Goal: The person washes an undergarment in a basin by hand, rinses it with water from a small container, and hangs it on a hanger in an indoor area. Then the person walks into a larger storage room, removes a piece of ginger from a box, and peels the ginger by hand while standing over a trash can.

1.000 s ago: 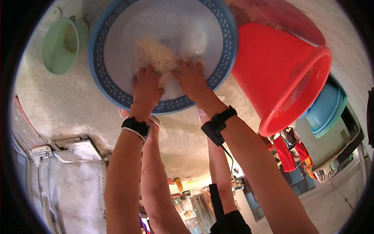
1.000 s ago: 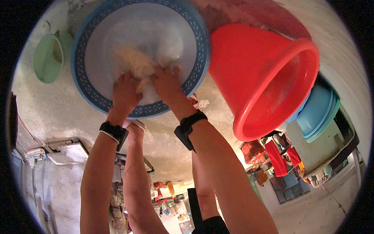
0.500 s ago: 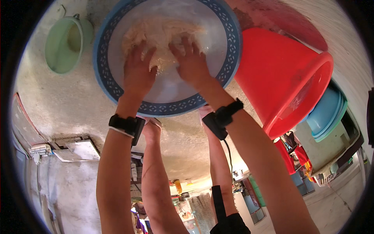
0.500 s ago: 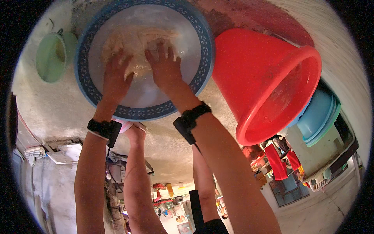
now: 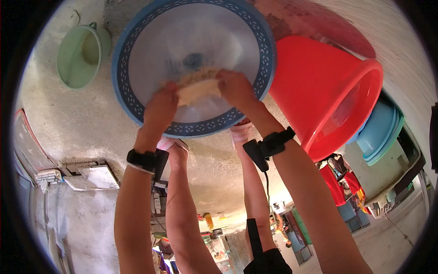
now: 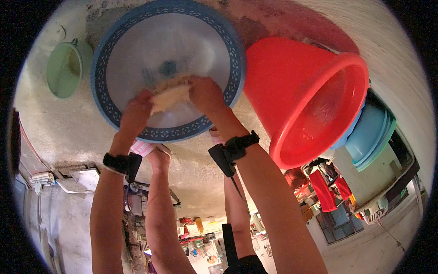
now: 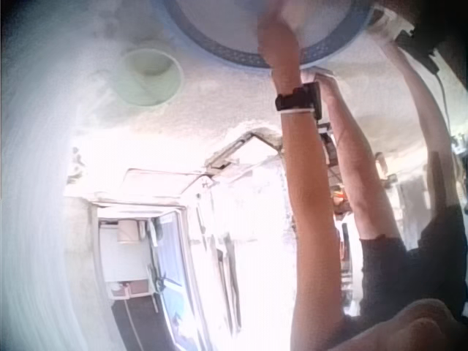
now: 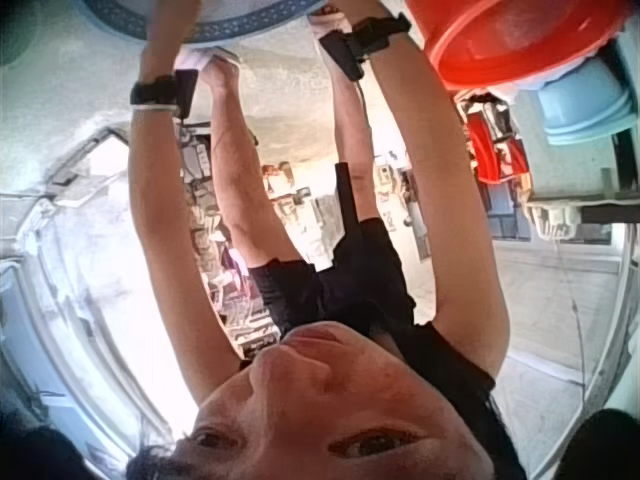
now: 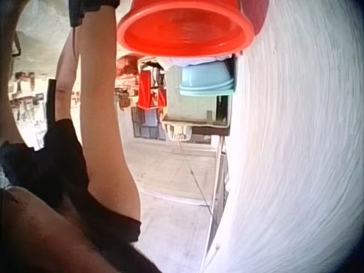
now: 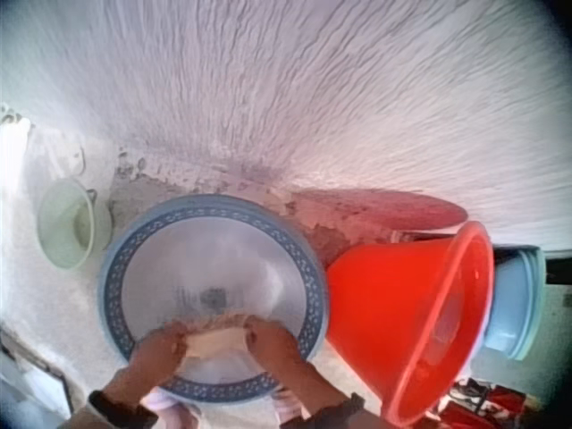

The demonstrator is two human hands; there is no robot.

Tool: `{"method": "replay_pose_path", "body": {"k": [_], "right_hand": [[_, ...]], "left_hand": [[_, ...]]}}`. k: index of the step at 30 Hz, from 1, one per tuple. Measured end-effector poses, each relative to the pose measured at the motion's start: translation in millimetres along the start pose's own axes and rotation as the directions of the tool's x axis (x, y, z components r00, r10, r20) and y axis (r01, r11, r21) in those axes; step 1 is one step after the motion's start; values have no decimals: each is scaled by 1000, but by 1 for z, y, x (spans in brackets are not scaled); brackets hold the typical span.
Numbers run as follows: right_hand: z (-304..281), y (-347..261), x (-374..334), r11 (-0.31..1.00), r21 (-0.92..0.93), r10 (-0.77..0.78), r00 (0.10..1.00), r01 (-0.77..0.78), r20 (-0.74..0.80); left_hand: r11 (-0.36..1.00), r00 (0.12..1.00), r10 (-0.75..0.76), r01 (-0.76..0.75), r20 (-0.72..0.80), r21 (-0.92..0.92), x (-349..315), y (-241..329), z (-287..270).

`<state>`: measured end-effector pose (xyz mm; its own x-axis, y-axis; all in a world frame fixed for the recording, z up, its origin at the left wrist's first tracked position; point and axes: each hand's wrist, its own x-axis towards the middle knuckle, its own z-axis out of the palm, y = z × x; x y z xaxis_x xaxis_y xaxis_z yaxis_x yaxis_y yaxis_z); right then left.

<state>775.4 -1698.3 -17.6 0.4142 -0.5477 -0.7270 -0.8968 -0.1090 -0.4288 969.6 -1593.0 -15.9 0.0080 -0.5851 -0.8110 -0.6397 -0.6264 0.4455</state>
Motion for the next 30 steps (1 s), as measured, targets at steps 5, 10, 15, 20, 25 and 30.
{"method": "replay_pose_path", "body": {"k": [5,10,15,20,25,30], "right_hand": [[-22,-27,25,988,-107,-145,885,109,-441],[31,-16,24,886,-426,-287,938,183,-194],[54,-14,3,898,-424,-250,930,118,-270],[28,1,0,994,-108,-18,990,34,141],[-8,-12,6,963,260,114,979,-67,-170],[10,-19,22,927,-275,-322,917,256,-235]], "left_hand": [[949,750,122,-281,-650,-146,4,8,-32],[910,898,257,-100,-357,403,21,11,15],[904,920,209,-52,-332,425,13,11,39],[865,988,153,-119,-30,488,10,-4,35],[902,896,-36,-162,-444,-399,12,-14,5],[945,705,326,-231,-630,230,24,2,2]]}}
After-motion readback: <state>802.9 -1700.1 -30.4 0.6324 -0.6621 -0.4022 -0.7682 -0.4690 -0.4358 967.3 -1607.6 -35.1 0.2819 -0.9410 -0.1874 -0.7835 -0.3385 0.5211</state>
